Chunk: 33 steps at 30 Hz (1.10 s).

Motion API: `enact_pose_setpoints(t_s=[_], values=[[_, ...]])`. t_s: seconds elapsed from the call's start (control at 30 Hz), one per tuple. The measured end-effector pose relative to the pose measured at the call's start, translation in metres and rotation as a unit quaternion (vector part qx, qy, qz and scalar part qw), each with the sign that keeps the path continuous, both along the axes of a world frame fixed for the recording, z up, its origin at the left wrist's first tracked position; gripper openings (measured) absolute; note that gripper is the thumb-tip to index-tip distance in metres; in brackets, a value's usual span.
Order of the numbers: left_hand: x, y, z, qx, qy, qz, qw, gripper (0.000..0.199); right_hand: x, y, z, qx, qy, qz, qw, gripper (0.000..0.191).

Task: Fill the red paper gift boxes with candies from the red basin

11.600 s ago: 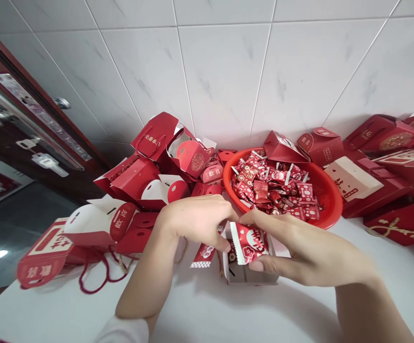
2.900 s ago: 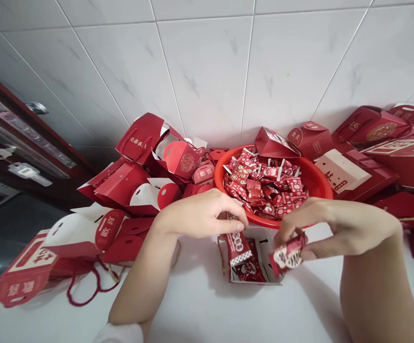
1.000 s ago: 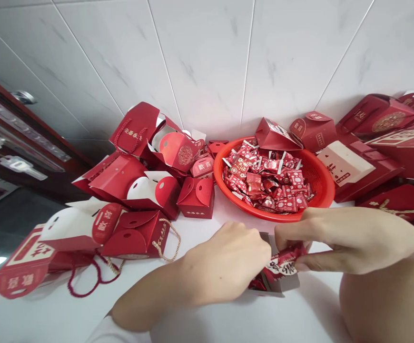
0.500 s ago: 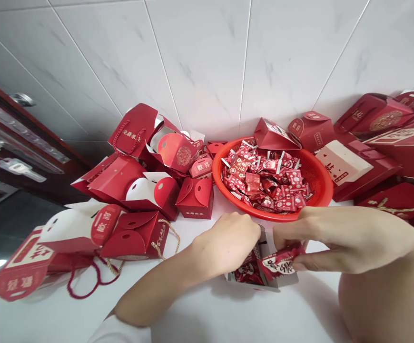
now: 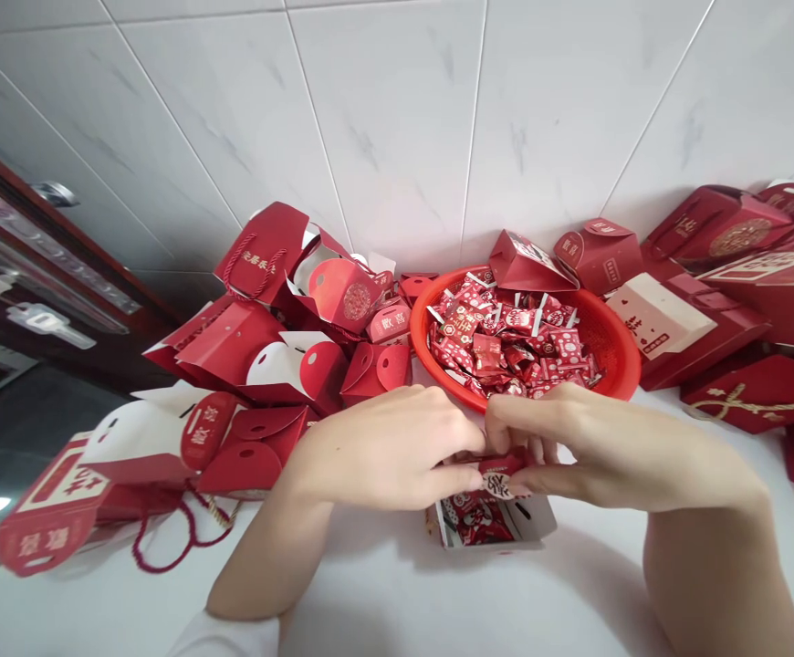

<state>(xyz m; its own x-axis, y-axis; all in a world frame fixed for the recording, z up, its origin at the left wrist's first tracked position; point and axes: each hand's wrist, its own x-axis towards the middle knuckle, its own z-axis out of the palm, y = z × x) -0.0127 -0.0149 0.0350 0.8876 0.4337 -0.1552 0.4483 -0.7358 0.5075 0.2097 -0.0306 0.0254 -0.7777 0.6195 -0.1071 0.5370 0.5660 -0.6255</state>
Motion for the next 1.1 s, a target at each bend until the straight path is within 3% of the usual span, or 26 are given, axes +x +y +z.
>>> enact_pose_setpoints(t_s=[0.17,0.3,0.43,0.63,0.77,1.1], values=[[0.008,-0.001,-0.007,0.056,0.048,-0.009,0.997,0.019,0.002,-0.001,0.001,-0.012,-0.005,0.021,1.000,0.009],[0.015,-0.014,-0.016,0.126,0.130,-0.006,0.983,0.021,0.010,-0.003,0.005,0.032,-0.009,-0.011,0.999,0.010],[0.024,-0.029,-0.031,0.161,0.075,-0.034,0.983,0.020,0.011,-0.004,0.001,0.045,-0.047,-0.019,0.998,0.019],[0.034,-0.031,-0.045,0.113,0.068,-0.039,0.991,0.019,0.009,-0.003,-0.003,0.017,-0.109,-0.024,0.994,0.006],[0.040,-0.028,-0.042,0.049,0.105,-0.012,0.993,0.016,0.008,-0.002,-0.003,0.003,-0.128,-0.019,0.992,0.012],[0.045,-0.025,-0.035,0.046,0.184,0.052,0.980,0.019,0.008,-0.003,-0.005,0.013,-0.145,-0.006,0.989,0.015]])
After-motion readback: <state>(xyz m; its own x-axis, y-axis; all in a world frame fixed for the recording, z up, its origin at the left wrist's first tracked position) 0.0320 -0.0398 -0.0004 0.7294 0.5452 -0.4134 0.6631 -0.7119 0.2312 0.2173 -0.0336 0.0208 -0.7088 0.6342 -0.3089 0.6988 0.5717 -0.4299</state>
